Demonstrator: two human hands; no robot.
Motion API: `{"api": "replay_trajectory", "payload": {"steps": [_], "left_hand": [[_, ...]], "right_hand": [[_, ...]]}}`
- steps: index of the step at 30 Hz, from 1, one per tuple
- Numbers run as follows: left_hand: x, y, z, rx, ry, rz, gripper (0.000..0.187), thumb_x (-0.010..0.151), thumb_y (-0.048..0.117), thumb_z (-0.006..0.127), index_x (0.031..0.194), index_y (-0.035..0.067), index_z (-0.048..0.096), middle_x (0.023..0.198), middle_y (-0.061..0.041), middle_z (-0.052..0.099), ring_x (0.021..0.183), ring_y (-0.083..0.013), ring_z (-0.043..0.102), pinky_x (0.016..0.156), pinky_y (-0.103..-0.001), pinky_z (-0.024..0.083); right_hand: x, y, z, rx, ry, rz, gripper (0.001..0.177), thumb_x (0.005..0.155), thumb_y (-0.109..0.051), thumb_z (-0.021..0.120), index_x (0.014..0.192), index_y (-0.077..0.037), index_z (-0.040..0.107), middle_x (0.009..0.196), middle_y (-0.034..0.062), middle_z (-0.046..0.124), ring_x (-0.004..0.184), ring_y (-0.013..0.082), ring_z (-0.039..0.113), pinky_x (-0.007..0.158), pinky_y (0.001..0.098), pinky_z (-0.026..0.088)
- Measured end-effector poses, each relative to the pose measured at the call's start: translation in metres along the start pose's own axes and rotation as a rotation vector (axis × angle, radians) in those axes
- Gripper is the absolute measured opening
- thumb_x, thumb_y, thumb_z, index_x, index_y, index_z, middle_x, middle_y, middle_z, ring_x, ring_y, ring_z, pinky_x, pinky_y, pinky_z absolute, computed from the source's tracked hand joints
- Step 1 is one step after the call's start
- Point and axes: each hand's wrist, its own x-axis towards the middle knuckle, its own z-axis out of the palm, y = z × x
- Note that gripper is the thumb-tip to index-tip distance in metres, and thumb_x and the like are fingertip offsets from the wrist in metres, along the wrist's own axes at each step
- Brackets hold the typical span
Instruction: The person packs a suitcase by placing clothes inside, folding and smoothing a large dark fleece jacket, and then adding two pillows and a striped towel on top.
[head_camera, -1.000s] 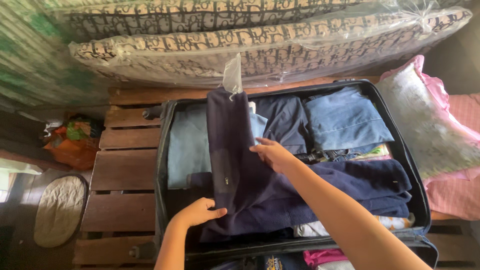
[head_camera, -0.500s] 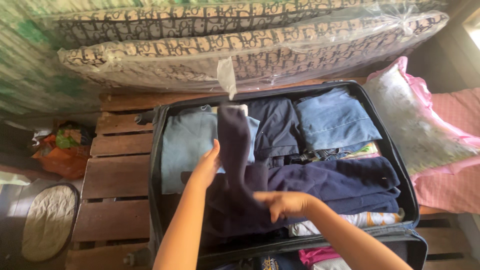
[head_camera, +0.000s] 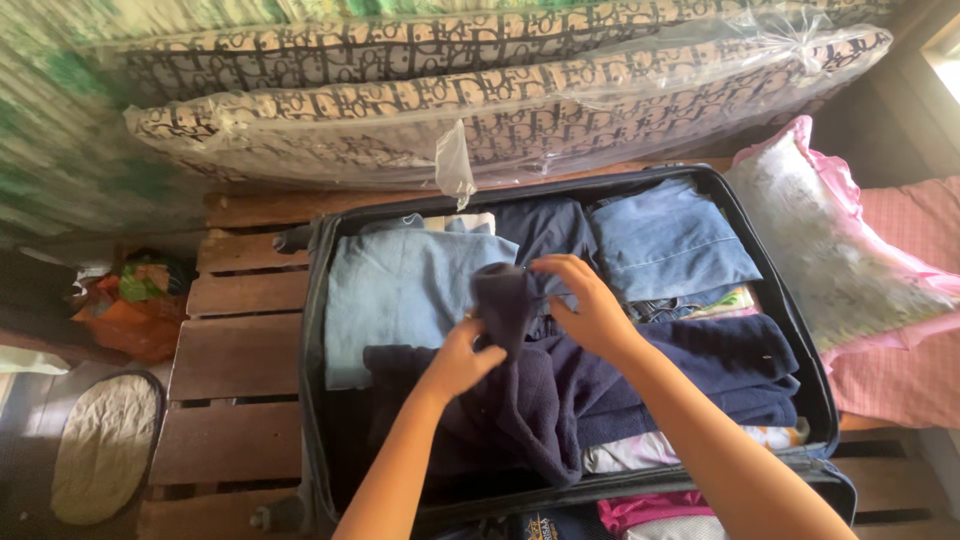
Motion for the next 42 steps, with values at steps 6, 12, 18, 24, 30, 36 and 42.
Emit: {"api": "replay_trajectory", "payload": {"steps": [6, 12, 18, 24, 30, 36, 42], "left_hand": [[-0.012, 0.078, 0.014, -0.14, 0.013, -0.061, 0.046, 0.077, 0.02, 0.083, 0.116, 0.002, 0.065, 0.113, -0.015, 0.072, 0.11, -0.027, 0.067, 0.098, -0.035, 0.049], [-0.008, 0.112, 0.019, 0.095, 0.084, 0.021, 0.027, 0.085, 0.017, 0.077, 0.107, 0.001, 0.074, 0.117, -0.014, 0.073, 0.105, -0.027, 0.073, 0.091, -0.035, 0.056], [-0.007, 0.115, 0.036, -0.005, 0.163, 0.178, 0.037, 0.085, 0.001, 0.074, 0.12, -0.005, 0.065, 0.138, -0.015, 0.066, 0.121, -0.0261, 0.068, 0.1, -0.036, 0.053], [-0.006, 0.096, 0.045, -0.116, 0.257, 0.167, 0.016, 0.091, -0.003, 0.07, 0.083, -0.001, 0.056, 0.144, -0.014, 0.061, 0.115, -0.0166, 0.07, 0.092, -0.028, 0.058], [-0.009, 0.095, 0.045, -0.117, 0.269, -0.011, 0.01, 0.094, 0.001, 0.069, 0.104, 0.001, 0.066, 0.09, -0.009, 0.075, 0.078, -0.0069, 0.062, 0.075, -0.025, 0.052], [-0.005, 0.087, 0.036, 0.14, 0.291, -0.051, 0.033, 0.091, 0.008, 0.077, 0.082, -0.001, 0.047, 0.065, -0.007, 0.041, 0.062, -0.0127, 0.037, 0.056, -0.031, 0.041], [0.007, 0.111, 0.034, 0.12, 0.086, -0.001, 0.021, 0.088, 0.007, 0.08, 0.087, 0.004, 0.058, 0.066, -0.007, 0.05, 0.064, -0.0137, 0.048, 0.061, -0.027, 0.044]], "right_hand": [[0.004, -0.072, -0.017, 0.053, -0.147, 0.039, 0.044, 0.073, 0.005, 0.068, 0.115, -0.004, 0.065, 0.122, 0.0139, 0.062, 0.119, 0.0334, 0.061, 0.102, 0.0396, 0.05], [-0.003, -0.092, -0.038, 0.054, -0.075, -0.21, 0.044, 0.075, 0.002, 0.066, 0.118, 0.002, 0.06, 0.124, 0.0178, 0.061, 0.12, 0.0362, 0.058, 0.105, 0.0433, 0.045], [-0.021, -0.074, -0.026, 0.126, -0.116, 0.173, 0.021, 0.089, -0.015, 0.072, 0.104, -0.002, 0.065, 0.095, 0.01, 0.069, 0.085, 0.0228, 0.072, 0.079, 0.0332, 0.057], [-0.038, -0.054, -0.017, -0.037, -0.09, 0.279, 0.028, 0.08, -0.027, 0.083, 0.086, -0.002, 0.07, 0.076, 0.0091, 0.071, 0.07, 0.0213, 0.071, 0.066, 0.0334, 0.055], [-0.042, -0.057, -0.025, -0.047, -0.189, 0.234, 0.037, 0.082, -0.028, 0.083, 0.114, -0.012, 0.075, 0.084, 0.0105, 0.075, 0.063, 0.0197, 0.068, 0.061, 0.0311, 0.055], [-0.031, -0.065, -0.05, -0.031, -0.094, 0.389, 0.087, 0.078, -0.018, 0.081, 0.157, -0.025, 0.047, 0.078, 0.0087, 0.072, 0.062, 0.0201, 0.055, 0.062, 0.0296, 0.053], [-0.023, -0.043, -0.048, -0.248, -0.062, -0.102, 0.072, 0.063, -0.029, 0.096, 0.127, -0.013, 0.068, 0.104, 0.0104, 0.062, 0.098, 0.0256, 0.058, 0.088, 0.0357, 0.048]]}}
